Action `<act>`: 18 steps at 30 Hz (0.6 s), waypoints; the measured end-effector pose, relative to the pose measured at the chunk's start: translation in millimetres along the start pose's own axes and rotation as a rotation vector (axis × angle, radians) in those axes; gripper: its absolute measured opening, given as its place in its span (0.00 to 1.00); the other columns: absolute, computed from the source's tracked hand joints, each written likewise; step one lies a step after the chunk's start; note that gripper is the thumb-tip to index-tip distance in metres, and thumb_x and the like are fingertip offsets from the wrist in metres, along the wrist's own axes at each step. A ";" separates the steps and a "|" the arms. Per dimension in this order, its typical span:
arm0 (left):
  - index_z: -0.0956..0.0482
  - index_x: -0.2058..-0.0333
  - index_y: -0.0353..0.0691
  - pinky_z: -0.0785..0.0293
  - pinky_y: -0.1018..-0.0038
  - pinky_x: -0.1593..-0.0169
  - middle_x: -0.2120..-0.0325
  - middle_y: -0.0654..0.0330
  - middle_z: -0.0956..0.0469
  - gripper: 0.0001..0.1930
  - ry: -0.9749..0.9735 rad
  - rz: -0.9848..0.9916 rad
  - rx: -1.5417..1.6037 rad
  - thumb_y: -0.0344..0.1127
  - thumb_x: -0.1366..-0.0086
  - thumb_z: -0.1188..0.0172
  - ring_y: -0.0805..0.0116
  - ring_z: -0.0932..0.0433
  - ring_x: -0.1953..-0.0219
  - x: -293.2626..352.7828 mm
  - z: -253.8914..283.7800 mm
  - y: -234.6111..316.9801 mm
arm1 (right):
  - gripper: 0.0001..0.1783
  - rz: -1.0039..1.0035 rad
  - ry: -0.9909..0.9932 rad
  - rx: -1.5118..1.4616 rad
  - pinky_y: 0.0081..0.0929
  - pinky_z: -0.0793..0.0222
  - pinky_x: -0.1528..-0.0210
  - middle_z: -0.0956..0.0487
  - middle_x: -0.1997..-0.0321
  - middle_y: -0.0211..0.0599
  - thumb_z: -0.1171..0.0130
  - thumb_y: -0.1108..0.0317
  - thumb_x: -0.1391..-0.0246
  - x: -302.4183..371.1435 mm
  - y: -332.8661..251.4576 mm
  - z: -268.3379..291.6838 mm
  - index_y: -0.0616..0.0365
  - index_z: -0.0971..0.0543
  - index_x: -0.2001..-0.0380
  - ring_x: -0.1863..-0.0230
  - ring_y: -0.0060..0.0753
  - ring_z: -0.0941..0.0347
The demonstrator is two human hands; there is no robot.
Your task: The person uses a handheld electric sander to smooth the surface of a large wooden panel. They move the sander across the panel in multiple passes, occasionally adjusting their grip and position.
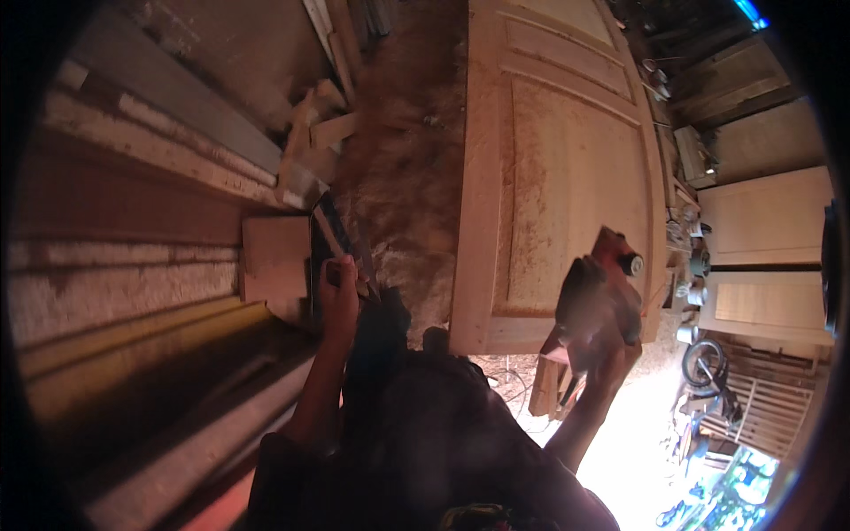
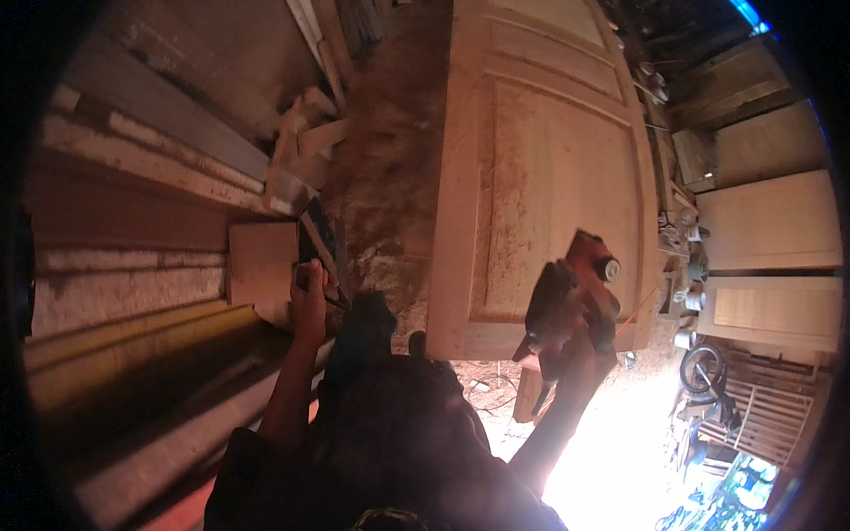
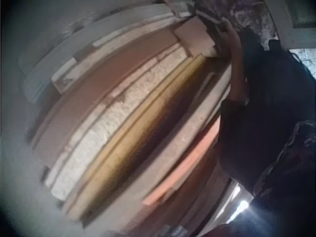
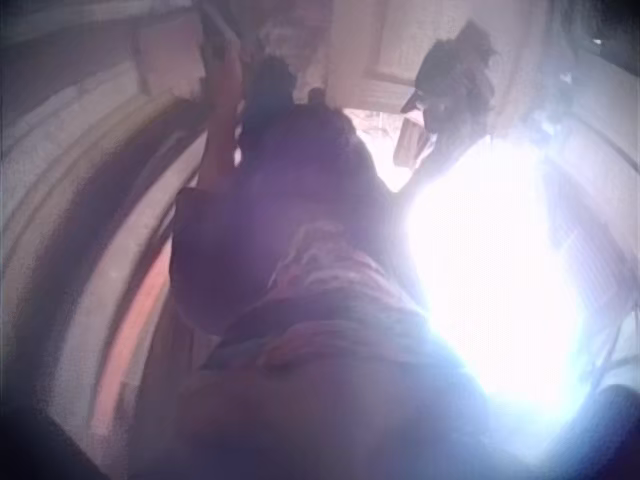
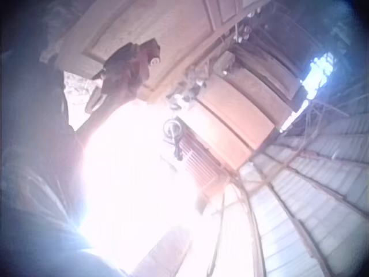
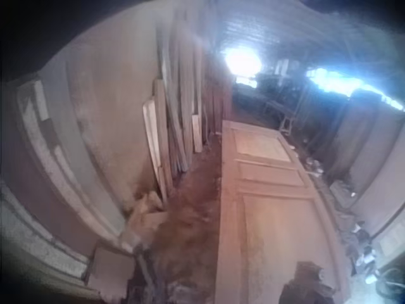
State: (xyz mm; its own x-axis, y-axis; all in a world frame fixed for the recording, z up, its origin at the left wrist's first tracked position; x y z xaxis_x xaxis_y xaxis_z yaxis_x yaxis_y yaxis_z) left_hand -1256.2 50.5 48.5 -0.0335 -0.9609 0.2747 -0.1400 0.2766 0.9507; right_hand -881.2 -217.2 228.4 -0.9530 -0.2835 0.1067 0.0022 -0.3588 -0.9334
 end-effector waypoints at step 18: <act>0.29 0.57 0.39 0.21 0.73 0.52 0.63 0.58 0.20 0.17 -0.570 -0.037 -0.174 0.38 0.29 0.28 0.71 0.17 0.59 -152.3 -138.5 97.8 | 0.26 0.135 0.649 0.681 0.29 0.25 0.46 0.17 0.49 0.39 0.36 0.59 0.37 80.2 -35.6 -5.1 0.60 0.20 0.40 0.48 0.32 0.21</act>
State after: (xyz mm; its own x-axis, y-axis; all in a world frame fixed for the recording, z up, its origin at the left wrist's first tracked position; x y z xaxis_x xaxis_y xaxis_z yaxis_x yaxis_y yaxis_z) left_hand -1127.7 224.8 119.6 -0.5642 -0.8088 0.1662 0.0115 0.1936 0.9810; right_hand -959.3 -222.7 268.5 -0.9135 0.1157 -0.3901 0.1056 -0.8585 -0.5018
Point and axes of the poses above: each hand's wrist, its own x-axis away from the middle knuckle, its own z-axis out of the back of the hand, y = z × x, the point moved 4 cm from there along -x, towards the middle knuckle
